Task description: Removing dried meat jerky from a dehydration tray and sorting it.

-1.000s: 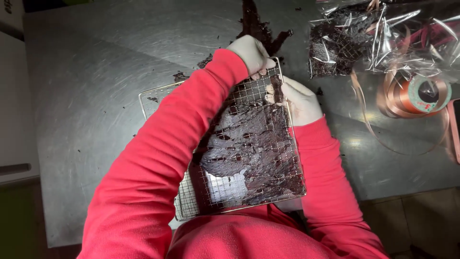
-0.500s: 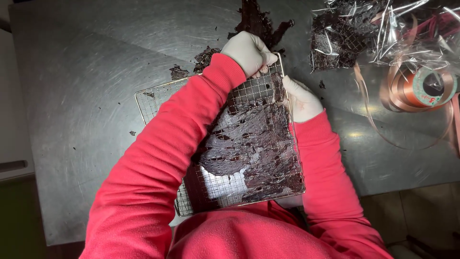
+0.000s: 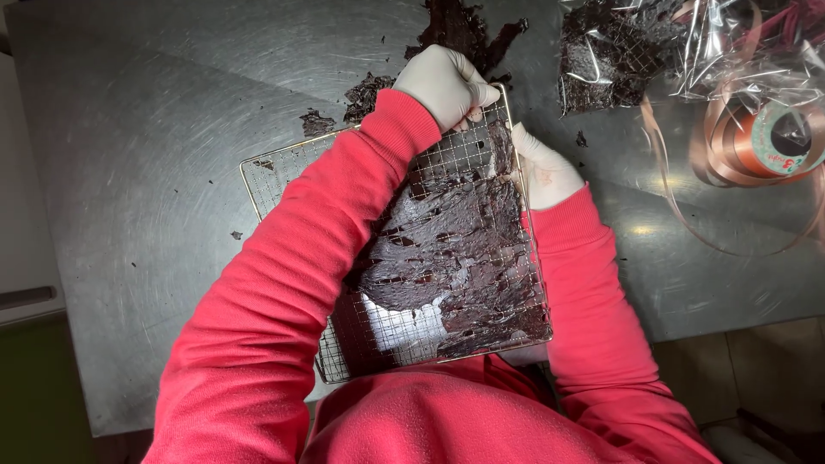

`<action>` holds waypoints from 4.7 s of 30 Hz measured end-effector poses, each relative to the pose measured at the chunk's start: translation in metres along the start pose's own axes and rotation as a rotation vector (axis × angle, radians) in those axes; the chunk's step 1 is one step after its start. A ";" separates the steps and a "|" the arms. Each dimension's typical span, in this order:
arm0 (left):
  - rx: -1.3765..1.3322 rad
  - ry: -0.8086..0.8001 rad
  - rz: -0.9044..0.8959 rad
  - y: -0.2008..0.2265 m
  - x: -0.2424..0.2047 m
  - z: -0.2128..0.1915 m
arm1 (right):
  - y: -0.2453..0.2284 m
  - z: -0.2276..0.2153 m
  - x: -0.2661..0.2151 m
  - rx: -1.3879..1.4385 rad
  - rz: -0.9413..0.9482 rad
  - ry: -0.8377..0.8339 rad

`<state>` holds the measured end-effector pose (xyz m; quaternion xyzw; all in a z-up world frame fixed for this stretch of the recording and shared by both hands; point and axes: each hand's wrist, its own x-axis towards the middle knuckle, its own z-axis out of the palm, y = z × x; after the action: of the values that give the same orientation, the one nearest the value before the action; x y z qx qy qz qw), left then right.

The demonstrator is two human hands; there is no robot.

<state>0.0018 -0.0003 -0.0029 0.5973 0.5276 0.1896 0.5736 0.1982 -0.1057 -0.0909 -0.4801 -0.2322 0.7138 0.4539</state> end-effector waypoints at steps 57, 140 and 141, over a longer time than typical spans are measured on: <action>-0.456 0.451 -0.009 -0.096 -0.062 -0.192 | -0.070 0.083 0.019 -0.407 -0.266 0.135; -0.068 -0.264 0.049 -0.031 -0.002 -0.029 | -0.003 0.038 -0.015 0.269 -0.130 -0.123; 0.019 -0.288 0.080 -0.033 -0.003 -0.030 | 0.003 0.031 -0.009 0.234 -0.145 -0.104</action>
<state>-0.0382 0.0049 -0.0228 0.6444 0.4174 0.1194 0.6295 0.1701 -0.1122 -0.0757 -0.3684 -0.2046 0.7252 0.5446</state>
